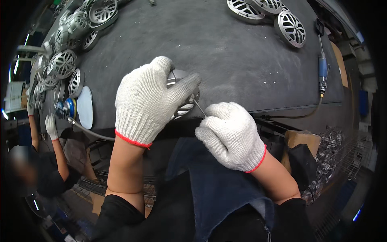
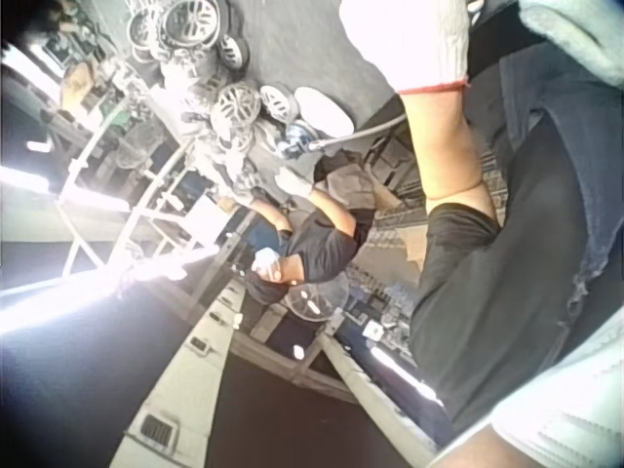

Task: The person deburrs circular metal parts by scraping their openings with a pointed hand tool, stacks the finished parts on the table, and picks up new parts to scrape.

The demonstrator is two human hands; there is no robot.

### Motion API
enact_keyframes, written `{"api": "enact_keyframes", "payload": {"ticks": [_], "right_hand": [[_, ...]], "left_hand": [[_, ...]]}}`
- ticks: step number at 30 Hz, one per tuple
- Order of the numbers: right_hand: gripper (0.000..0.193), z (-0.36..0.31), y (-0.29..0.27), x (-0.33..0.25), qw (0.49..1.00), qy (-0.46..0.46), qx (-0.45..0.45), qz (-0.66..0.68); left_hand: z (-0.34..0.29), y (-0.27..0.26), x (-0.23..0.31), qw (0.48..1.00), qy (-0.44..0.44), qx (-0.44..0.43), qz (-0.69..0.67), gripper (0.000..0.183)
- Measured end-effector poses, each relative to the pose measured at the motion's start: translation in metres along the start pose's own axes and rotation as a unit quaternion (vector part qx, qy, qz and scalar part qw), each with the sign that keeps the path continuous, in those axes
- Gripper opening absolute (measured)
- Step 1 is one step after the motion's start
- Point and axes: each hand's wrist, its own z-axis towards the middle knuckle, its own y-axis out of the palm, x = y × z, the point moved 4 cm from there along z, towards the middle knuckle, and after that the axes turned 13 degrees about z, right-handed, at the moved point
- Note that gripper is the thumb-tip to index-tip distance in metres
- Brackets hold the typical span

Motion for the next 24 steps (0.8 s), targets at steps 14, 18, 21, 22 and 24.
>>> {"api": "enact_keyframes", "payload": {"ticks": [14, 18, 21, 22, 24], "right_hand": [[0.019, 0.021, -0.016, 0.001, 0.995, -0.053, 0.069, -0.041], [0.019, 0.026, -0.006, -0.007, 0.991, -0.073, 0.075, -0.082], [0.019, 0.033, 0.007, -0.021, 0.990, -0.076, 0.015, -0.121], [0.020, 0.035, 0.015, -0.026, 0.989, -0.088, -0.003, -0.118], [0.022, 0.036, 0.022, -0.031, 0.988, -0.094, -0.022, -0.122]], "left_hand": [[-0.003, 0.056, -0.026, 0.851, -0.088, 0.145, -0.497, 0.038], [0.004, 0.020, -0.033, 0.953, -0.038, 0.078, -0.292, 0.030], [0.042, -0.013, -0.011, 0.978, 0.137, 0.141, -0.065, 0.035], [0.057, -0.009, -0.008, 0.962, 0.237, 0.130, 0.046, 0.041], [0.076, -0.004, 0.020, 0.976, 0.189, -0.104, 0.024, 0.052]]}}
